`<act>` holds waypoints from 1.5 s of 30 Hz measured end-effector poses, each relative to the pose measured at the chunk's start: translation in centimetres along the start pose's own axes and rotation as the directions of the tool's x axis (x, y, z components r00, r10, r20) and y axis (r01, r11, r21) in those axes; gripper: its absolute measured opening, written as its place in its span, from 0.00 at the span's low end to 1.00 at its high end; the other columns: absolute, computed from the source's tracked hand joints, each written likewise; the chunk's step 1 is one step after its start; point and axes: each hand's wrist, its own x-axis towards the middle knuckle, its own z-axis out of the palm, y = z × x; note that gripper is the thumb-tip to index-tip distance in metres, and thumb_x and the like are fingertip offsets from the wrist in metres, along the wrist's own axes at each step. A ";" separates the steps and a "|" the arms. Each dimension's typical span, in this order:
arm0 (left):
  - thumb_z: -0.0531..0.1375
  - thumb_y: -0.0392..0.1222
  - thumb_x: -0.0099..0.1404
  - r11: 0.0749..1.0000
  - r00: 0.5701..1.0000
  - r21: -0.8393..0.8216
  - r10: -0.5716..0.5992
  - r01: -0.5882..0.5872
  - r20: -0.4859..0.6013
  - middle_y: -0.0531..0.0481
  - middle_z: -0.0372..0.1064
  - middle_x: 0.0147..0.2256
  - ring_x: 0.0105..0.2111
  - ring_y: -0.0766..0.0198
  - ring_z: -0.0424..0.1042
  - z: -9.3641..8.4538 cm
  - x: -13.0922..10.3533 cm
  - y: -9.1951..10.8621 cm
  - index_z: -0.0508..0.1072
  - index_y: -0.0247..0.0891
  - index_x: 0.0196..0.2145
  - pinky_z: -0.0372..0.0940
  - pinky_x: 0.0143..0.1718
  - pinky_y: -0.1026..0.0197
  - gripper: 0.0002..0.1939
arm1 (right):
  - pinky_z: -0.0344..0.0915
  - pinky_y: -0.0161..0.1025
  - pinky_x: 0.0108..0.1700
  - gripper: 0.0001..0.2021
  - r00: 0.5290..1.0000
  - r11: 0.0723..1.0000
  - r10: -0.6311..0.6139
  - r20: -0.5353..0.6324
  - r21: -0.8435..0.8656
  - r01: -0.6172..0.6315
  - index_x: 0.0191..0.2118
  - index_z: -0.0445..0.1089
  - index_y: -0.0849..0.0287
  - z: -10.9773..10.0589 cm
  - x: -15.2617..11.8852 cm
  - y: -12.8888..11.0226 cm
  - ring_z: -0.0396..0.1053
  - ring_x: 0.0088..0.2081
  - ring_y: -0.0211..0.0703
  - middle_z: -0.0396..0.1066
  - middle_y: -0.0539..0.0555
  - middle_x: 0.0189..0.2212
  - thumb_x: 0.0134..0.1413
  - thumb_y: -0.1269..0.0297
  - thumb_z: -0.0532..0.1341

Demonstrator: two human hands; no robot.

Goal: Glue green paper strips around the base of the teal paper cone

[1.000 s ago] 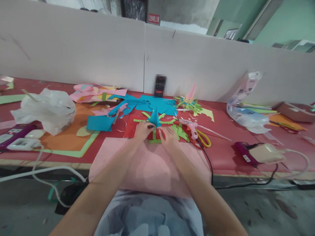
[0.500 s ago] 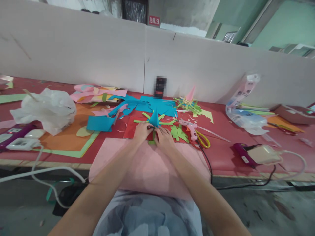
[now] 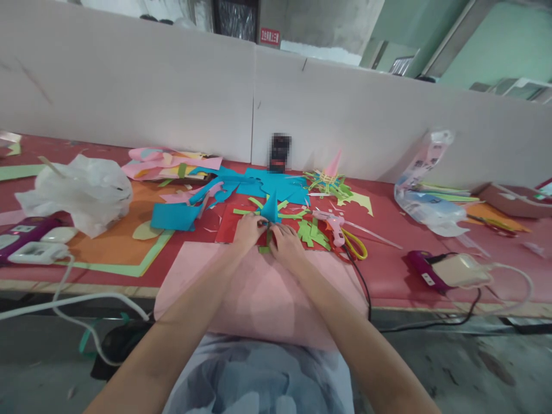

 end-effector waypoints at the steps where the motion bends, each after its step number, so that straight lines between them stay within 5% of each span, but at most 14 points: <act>1: 0.60 0.39 0.58 1.000 1.000 0.007 0.002 -0.002 0.007 0.48 0.72 0.34 0.37 0.61 0.69 0.0 0.0 0.0 0.77 0.42 0.37 0.63 0.39 0.62 0.09 | 0.55 0.49 0.57 0.13 1.000 1.000 -0.002 -0.010 -0.001 0.002 0.47 0.65 0.60 0.0 0.0 0.0 0.62 0.55 0.47 0.68 0.60 0.50 0.55 0.71 0.53; 7: 0.60 0.38 0.58 1.000 1.000 0.018 0.011 -0.011 -0.005 0.48 0.72 0.35 0.38 0.60 0.68 -0.1 -0.2 0.2 0.76 0.42 0.38 0.62 0.40 0.61 0.09 | 0.54 0.48 0.58 0.13 0.998 1.000 -0.009 -0.061 -0.009 0.008 0.46 0.65 0.60 0.2 -0.2 0.1 0.60 0.57 0.48 0.69 0.60 0.50 0.55 0.70 0.53; 27: 0.58 0.40 0.61 0.996 0.996 0.091 -0.002 -0.006 0.086 0.46 0.70 0.40 0.41 0.58 0.67 -0.6 -0.2 0.9 0.76 0.44 0.40 0.61 0.42 0.59 0.10 | 0.54 0.48 0.56 0.09 0.998 0.993 -0.032 0.054 -0.115 0.038 0.42 0.66 0.60 -0.8 0.6 -0.7 0.64 0.47 0.49 0.71 0.60 0.42 0.56 0.70 0.53; 31: 0.58 0.40 0.61 0.996 0.997 0.087 0.016 -0.022 0.073 0.47 0.70 0.38 0.41 0.58 0.67 -0.6 -0.3 0.8 0.76 0.44 0.40 0.61 0.42 0.59 0.10 | 0.59 0.46 0.52 0.08 0.998 0.999 0.042 0.044 -0.015 -0.042 0.40 0.66 0.59 -0.8 0.5 -0.8 0.66 0.46 0.49 0.72 0.60 0.41 0.57 0.70 0.52; 34: 0.59 0.38 0.61 0.999 0.998 0.029 0.040 -0.041 0.042 0.48 0.70 0.35 0.39 0.60 0.68 -0.6 -0.4 0.5 0.77 0.43 0.38 0.61 0.41 0.60 0.09 | 0.63 0.42 0.48 0.11 0.987 0.967 0.154 -0.043 0.214 -0.142 0.43 0.65 0.57 -0.9 0.1 0.4 0.67 0.45 0.46 0.72 0.57 0.44 0.59 0.68 0.49; 37: 0.59 0.38 0.60 0.995 0.998 -0.087 0.049 -0.051 -0.028 0.49 0.69 0.33 0.33 0.63 0.68 -0.9 -0.4 0.4 0.77 0.41 0.37 0.62 0.37 0.62 0.08 | 0.64 0.42 0.48 0.11 0.926 0.885 0.314 -0.210 0.418 -0.206 0.42 0.65 0.55 -1.4 -0.3 2.6 0.69 0.45 0.44 0.71 0.55 0.46 0.59 0.67 0.48; 40: 0.59 0.40 0.61 0.976 0.993 -0.188 0.103 -0.112 -0.059 0.50 0.68 0.32 0.30 0.66 0.67 -1.3 -0.6 1.0 0.77 0.40 0.35 0.62 0.35 0.63 0.07 | 0.64 0.43 0.46 0.09 0.784 0.822 0.486 -0.386 0.505 -0.261 0.38 0.66 0.56 -2.3 -0.5 4.6 0.70 0.40 0.43 0.73 0.55 0.39 0.56 0.66 0.49; 43: 0.59 0.42 0.61 0.941 0.961 -0.233 0.269 -0.247 0.065 0.50 0.68 0.33 0.32 0.66 0.67 -1.5 -1.1 1.9 0.77 0.40 0.33 0.62 0.37 0.63 0.07 | 0.65 0.40 0.42 0.09 0.682 0.749 0.597 -0.423 0.598 -0.285 0.38 0.65 0.57 -3.0 -0.5 5.1 0.70 0.35 0.41 0.72 0.54 0.35 0.56 0.62 0.51; 45: 0.60 0.43 0.60 0.915 0.909 -0.222 0.377 -0.337 0.176 0.49 0.68 0.34 0.36 0.64 0.68 -1.4 -1.5 2.5 0.77 0.40 0.33 0.62 0.40 0.62 0.07 | 0.65 0.38 0.36 0.11 0.655 0.688 0.653 -0.381 0.660 -0.301 0.40 0.65 0.57 -3.2 -0.4 4.7 0.69 0.30 0.39 0.71 0.52 0.30 0.57 0.57 0.51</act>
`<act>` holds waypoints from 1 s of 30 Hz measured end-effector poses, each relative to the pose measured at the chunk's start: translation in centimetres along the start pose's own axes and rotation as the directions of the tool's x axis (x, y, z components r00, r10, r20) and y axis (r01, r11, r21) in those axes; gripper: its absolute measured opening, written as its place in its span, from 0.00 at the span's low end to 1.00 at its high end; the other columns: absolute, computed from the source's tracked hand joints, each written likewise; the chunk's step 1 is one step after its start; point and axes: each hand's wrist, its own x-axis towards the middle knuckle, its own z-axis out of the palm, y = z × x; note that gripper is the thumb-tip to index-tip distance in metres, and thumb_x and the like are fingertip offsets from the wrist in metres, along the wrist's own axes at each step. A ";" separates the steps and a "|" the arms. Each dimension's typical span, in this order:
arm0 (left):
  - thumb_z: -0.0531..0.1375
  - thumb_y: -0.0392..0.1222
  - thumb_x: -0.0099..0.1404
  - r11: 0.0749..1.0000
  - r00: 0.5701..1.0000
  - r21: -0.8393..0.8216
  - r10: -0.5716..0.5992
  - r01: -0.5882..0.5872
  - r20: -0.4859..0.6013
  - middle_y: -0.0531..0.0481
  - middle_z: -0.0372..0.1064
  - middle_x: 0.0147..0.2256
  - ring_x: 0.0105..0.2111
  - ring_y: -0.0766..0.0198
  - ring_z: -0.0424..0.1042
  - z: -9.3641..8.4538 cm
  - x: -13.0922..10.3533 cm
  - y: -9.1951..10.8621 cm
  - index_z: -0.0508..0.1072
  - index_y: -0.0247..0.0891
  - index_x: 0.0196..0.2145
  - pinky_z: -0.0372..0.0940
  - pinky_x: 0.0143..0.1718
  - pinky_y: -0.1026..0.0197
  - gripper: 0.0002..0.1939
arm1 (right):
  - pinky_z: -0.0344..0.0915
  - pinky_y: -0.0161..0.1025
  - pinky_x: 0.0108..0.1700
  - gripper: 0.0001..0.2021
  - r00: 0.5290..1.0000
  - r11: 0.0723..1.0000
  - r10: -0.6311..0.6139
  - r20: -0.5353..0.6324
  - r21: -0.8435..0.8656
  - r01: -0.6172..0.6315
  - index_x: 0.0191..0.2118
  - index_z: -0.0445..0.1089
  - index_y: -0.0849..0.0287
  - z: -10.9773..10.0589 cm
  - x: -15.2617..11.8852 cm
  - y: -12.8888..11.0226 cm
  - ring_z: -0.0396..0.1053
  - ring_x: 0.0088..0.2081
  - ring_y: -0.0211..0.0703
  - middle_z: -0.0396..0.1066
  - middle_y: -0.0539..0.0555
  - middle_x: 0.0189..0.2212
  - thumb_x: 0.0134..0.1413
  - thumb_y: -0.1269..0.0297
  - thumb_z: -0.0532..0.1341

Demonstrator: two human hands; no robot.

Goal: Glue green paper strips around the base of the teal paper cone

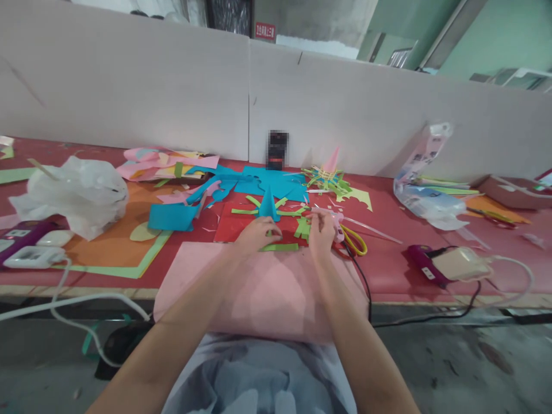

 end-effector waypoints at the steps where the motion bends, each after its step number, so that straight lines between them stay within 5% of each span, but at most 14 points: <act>1: 0.60 0.43 0.60 0.999 0.998 0.018 0.032 -0.033 0.056 0.49 0.68 0.35 0.37 0.63 0.67 0.1 -0.1 0.3 0.77 0.40 0.34 0.62 0.41 0.61 0.07 | 0.65 0.37 0.33 0.13 0.999 0.999 0.037 0.010 0.013 -0.037 0.41 0.64 0.57 0.1 -0.2 -0.3 0.68 0.27 0.39 0.70 0.50 0.27 0.57 0.55 0.52; 6: 0.63 0.41 0.55 0.996 0.982 0.040 0.065 -0.074 0.179 0.48 0.68 0.38 0.41 0.59 0.66 0.3 -0.2 0.6 0.76 0.39 0.36 0.62 0.43 0.58 0.09 | 0.58 0.36 0.24 0.22 0.981 0.987 0.157 0.111 -0.037 -0.154 0.39 0.68 0.58 0.1 -1.0 -1.3 0.57 0.15 0.38 0.58 0.44 0.11 0.59 0.45 0.47; 13: 0.62 0.36 0.54 0.999 0.982 -0.047 0.024 -0.016 0.188 0.50 0.69 0.32 0.35 0.62 0.66 0.3 0.2 0.6 0.74 0.37 0.30 0.61 0.36 0.62 0.04 | 0.54 0.37 0.24 0.29 0.987 0.985 0.143 0.079 -0.108 -0.134 0.30 0.72 0.59 -0.1 -0.6 -0.6 0.53 0.17 0.37 0.55 0.46 0.13 0.58 0.41 0.43; 19: 0.61 0.41 0.55 0.953 0.988 -0.263 -0.130 0.148 0.085 0.52 0.70 0.29 0.28 0.67 0.66 0.4 0.1 0.7 0.73 0.37 0.30 0.60 0.30 0.64 0.06 | 0.52 0.36 0.21 0.28 0.973 0.982 0.190 0.134 -0.017 -0.190 0.30 0.70 0.58 0.0 -0.4 -1.0 0.52 0.15 0.36 0.54 0.45 0.12 0.55 0.39 0.46; 25: 0.60 0.49 0.56 0.873 0.963 -0.444 -0.259 0.202 -0.073 0.51 0.71 0.28 0.29 0.66 0.68 0.4 0.6 -0.1 0.72 0.36 0.29 0.62 0.33 0.64 0.12 | 0.51 0.32 0.18 0.24 0.902 0.966 0.206 0.379 0.071 -0.250 0.29 0.69 0.58 0.3 -0.6 -2.2 0.55 0.15 0.33 0.58 0.45 0.14 0.53 0.40 0.52; 30: 0.60 0.49 0.56 0.861 0.970 -0.482 -0.229 0.161 -0.085 0.51 0.70 0.28 0.28 0.67 0.68 0.3 0.7 -0.4 0.71 0.35 0.29 0.62 0.32 0.64 0.13 | 0.60 0.33 0.25 0.18 0.864 0.991 0.080 0.497 0.051 -0.121 0.30 0.71 0.58 1.0 -0.9 -1.9 0.63 0.22 0.35 0.69 0.49 0.22 0.46 0.46 0.61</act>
